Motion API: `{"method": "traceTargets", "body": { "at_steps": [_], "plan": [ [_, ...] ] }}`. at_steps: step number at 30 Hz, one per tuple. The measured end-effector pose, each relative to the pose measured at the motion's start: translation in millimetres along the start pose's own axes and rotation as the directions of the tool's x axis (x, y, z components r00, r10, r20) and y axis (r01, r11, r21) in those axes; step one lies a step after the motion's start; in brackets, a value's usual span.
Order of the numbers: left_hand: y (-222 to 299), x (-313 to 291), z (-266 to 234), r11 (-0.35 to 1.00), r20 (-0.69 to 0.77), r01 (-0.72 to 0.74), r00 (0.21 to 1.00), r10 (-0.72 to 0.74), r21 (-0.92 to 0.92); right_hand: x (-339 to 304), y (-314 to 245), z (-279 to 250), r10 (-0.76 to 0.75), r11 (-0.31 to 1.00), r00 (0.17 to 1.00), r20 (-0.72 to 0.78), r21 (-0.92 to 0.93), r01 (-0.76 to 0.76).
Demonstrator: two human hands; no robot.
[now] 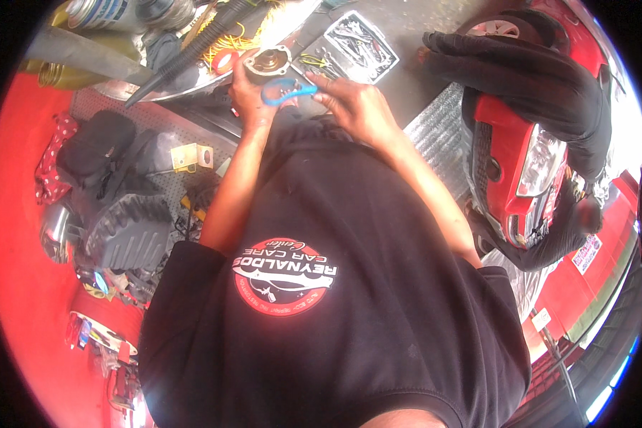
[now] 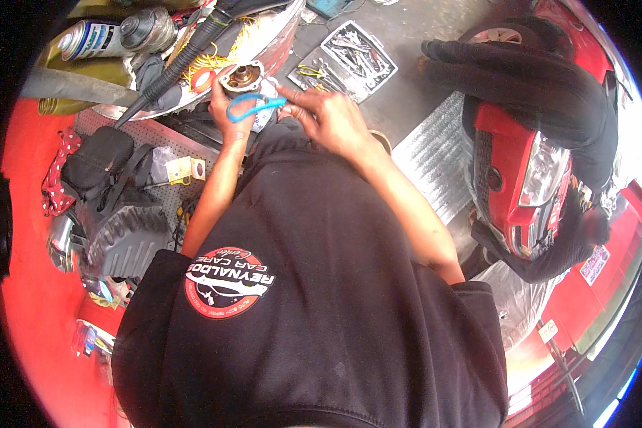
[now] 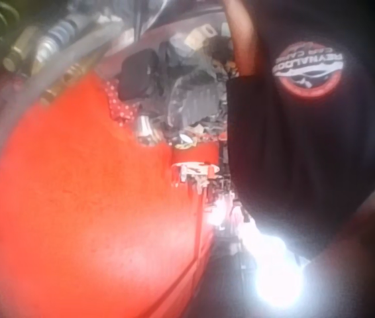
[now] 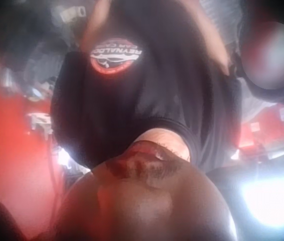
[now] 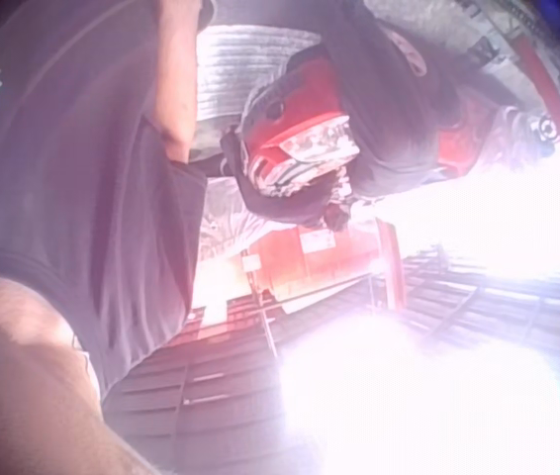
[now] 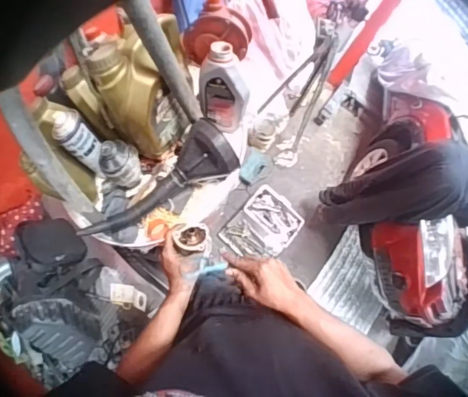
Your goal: The person uses a pair of scissors to scrape and clean the interior of a small metal carburetor component. They hold the part in one hand and use the scissors to remove residue from the inside surfaces, occasionally rotating the part to access different areas.
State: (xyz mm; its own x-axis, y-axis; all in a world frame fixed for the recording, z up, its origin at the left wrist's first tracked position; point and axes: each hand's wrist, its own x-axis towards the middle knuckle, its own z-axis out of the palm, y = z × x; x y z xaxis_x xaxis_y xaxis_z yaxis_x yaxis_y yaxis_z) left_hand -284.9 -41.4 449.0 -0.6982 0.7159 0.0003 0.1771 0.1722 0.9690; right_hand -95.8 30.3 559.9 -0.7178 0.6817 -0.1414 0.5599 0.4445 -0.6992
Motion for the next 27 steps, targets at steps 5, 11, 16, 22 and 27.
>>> {"method": "traceTargets", "body": {
  "at_steps": [5,11,16,22,27],
  "plan": [
    [-12.0,1.4,0.8,0.998,0.003,-0.058,0.998,0.058,0.022,0.8,-6.9,-2.8,-0.006,1.0,0.999,0.034,0.022,0.006],
    [-6.8,-0.3,1.7,0.997,0.015,0.033,0.999,-0.034,0.065,4.6,7.0,2.6,-0.039,0.998,0.999,-0.007,0.054,0.039],
    [-12.0,1.4,3.7,0.997,-0.047,-0.017,0.999,0.02,0.073,-3.2,-6.2,-7.2,-0.007,0.997,0.997,0.082,0.074,0.001],
    [-11.9,3.0,-1.1,1.0,0.025,-0.007,1.0,0.007,0.026,8.2,7.9,6.0,-0.07,0.997,0.998,-0.008,0.027,0.07],
    [-23.6,4.4,1.8,1.0,-0.024,-0.006,1.0,0.006,0.016,4.5,4.3,-1.5,-0.021,0.995,0.999,0.05,0.1,0.015]
  ]
}}
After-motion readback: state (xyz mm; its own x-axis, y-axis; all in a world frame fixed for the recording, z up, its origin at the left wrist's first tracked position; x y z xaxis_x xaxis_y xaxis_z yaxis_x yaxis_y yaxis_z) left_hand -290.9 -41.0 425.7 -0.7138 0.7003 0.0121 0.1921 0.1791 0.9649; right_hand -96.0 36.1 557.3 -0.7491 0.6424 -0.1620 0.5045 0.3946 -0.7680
